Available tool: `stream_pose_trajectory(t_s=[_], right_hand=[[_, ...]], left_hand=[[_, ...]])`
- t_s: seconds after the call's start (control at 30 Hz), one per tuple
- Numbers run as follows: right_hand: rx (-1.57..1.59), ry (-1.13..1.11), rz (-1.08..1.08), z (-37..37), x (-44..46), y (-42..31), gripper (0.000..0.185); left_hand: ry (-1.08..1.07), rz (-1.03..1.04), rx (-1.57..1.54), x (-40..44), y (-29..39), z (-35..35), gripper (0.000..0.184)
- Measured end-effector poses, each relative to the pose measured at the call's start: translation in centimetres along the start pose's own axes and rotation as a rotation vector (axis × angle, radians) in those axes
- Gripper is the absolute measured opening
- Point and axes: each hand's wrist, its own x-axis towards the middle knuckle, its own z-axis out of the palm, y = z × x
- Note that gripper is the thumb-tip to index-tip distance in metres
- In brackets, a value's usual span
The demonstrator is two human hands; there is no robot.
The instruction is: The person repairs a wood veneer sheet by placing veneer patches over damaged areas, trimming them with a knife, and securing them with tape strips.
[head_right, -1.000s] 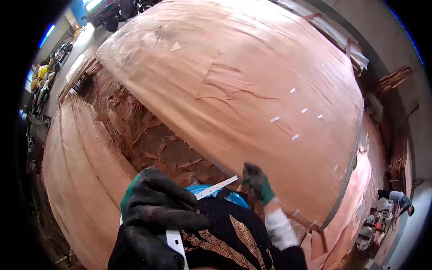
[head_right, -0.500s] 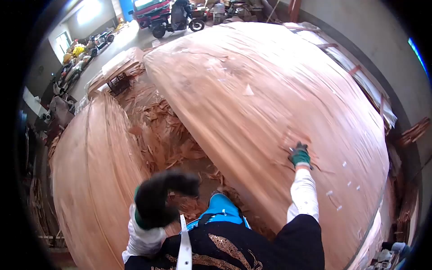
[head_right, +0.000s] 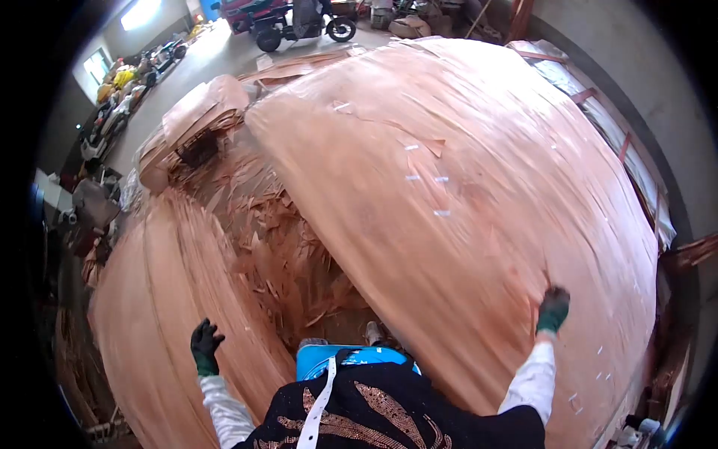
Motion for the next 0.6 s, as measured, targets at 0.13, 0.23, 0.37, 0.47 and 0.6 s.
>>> stream_pose_trajectory(t_s=[0.13,0.23,0.37,0.47,0.6], right_hand=[[0.283,0.122,-0.509,3.2,5.4,-26.4,0.022],[0.467,-0.008,-0.659,4.6,4.4,-45.0,0.033],[0.442,-0.064,-0.8,10.5,2.3,-59.9,0.031],[0.505,-0.152,-0.785,13.6,1.4,-67.5,0.03],[0.504,-0.112,-0.655,14.7,2.6,-73.6,0.033]], left_hand=[[-0.039,0.027,-0.025,10.5,1.0,0.7,0.037],[-0.15,0.118,0.002,19.3,5.5,2.0,0.039],[-0.154,0.149,0.074,30.9,12.9,2.3,0.042],[-0.259,0.273,0.018,42.9,16.4,0.9,0.042],[-0.346,0.386,0.151,55.0,25.3,7.7,0.039]])
